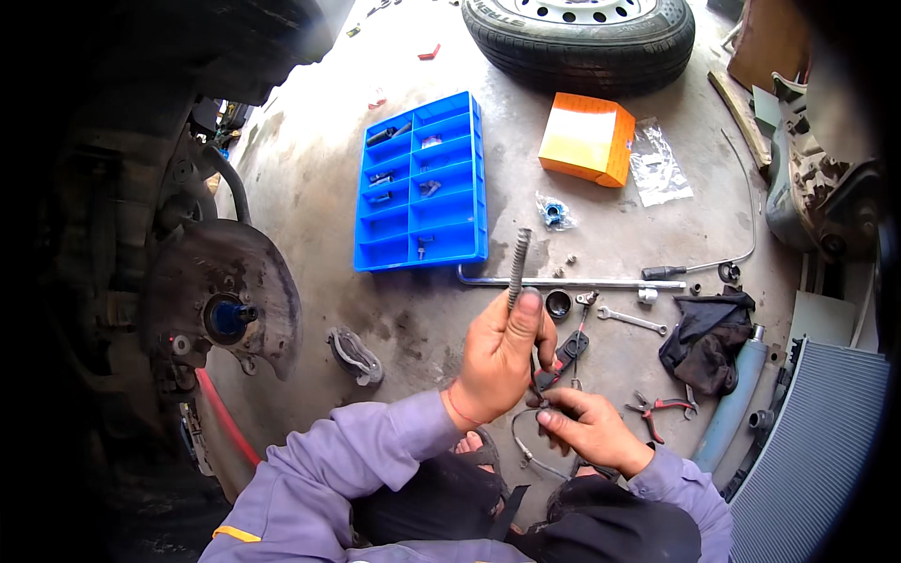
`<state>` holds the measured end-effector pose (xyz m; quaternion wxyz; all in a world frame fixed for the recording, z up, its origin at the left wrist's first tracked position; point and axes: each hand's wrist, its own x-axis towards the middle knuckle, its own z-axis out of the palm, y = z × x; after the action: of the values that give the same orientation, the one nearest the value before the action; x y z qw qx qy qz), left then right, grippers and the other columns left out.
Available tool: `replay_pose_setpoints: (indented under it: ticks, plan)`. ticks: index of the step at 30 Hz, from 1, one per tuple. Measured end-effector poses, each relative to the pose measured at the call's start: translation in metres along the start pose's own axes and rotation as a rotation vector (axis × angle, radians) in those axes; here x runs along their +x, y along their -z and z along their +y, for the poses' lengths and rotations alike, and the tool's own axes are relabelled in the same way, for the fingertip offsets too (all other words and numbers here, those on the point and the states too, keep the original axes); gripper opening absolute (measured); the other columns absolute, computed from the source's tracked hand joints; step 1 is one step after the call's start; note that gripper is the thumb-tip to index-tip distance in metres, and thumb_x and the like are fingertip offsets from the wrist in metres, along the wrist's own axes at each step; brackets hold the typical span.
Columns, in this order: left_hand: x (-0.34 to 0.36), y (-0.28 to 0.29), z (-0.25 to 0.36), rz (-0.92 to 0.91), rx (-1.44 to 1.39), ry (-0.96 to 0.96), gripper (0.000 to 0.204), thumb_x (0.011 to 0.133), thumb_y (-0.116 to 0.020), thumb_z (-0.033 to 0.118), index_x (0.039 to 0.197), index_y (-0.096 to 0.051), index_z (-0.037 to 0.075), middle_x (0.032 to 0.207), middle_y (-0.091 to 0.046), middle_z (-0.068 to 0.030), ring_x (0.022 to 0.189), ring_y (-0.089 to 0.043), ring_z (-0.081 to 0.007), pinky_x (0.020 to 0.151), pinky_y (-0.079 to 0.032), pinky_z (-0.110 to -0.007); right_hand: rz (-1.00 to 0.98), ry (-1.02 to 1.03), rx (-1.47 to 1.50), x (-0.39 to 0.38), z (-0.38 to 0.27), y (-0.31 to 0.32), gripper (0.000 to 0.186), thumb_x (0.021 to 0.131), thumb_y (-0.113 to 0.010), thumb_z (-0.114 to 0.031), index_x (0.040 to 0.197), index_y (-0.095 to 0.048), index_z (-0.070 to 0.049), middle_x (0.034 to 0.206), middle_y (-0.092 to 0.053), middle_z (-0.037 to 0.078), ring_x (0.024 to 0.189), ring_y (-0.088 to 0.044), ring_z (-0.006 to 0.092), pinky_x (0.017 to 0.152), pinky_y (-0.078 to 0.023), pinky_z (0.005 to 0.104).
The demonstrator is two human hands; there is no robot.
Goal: The person strips the outer insulation from a car wire harness using pliers and a utility knife. They then use a lighter to heat-shrink a protective sleeve over the exposed wires and connect the harness to a small black electrical component.
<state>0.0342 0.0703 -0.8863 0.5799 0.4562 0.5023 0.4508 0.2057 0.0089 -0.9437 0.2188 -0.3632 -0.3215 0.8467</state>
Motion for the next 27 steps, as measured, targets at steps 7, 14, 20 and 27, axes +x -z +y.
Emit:
replay_pose_setpoints:
  ticks: [7, 14, 20, 27]
  plan:
    - [-0.001, -0.002, 0.006, 0.006, 0.055, 0.017, 0.047, 0.109, -0.035, 0.045, 0.08, -0.04, 0.007, 0.061, -0.051, -0.008, 0.055, -0.055, -0.0163, 0.055, -0.049, -0.031, -0.105, -0.041, 0.242, 0.005, 0.012, 0.003, 0.027, 0.104, -0.054, -0.019, 0.121, -0.058, 0.002, 0.073, -0.056, 0.002, 0.059, -0.046, 0.0077, 0.055, -0.037, 0.0227]
    - [0.014, -0.001, 0.004, 0.171, 0.047, 0.042, 0.052, 0.108, -0.038, 0.047, 0.073, -0.04, 0.009, 0.058, -0.051, -0.0075, 0.045, -0.045, -0.0132, 0.044, -0.039, -0.026, -0.231, 0.146, 0.001, 0.002, 0.0, -0.002, 0.025, 0.105, -0.048, -0.02, 0.117, -0.053, 0.001, 0.073, -0.058, 0.005, 0.06, -0.05, 0.007, 0.056, -0.041, 0.0232]
    - [0.018, -0.002, 0.003, 0.269, 0.236, -0.044, 0.061, 0.108, -0.037, 0.046, 0.06, -0.042, 0.009, 0.053, -0.049, -0.0041, 0.046, -0.042, -0.01, 0.044, -0.035, -0.026, 0.082, 0.246, -0.007, 0.011, 0.003, -0.012, 0.015, 0.104, -0.052, -0.016, 0.111, -0.051, -0.003, 0.078, -0.061, 0.003, 0.062, -0.051, 0.0061, 0.057, -0.042, 0.0226]
    - [-0.005, -0.027, -0.018, 0.206, 0.159, 0.013, 0.049, 0.108, -0.045, 0.038, 0.07, -0.049, 0.007, 0.056, -0.051, -0.0002, 0.052, -0.045, -0.0079, 0.049, -0.037, -0.026, 0.015, 0.253, 0.14, 0.017, 0.015, -0.008, 0.025, 0.103, -0.057, -0.025, 0.111, -0.052, -0.003, 0.078, -0.061, 0.002, 0.066, -0.056, 0.0065, 0.057, -0.043, 0.0224]
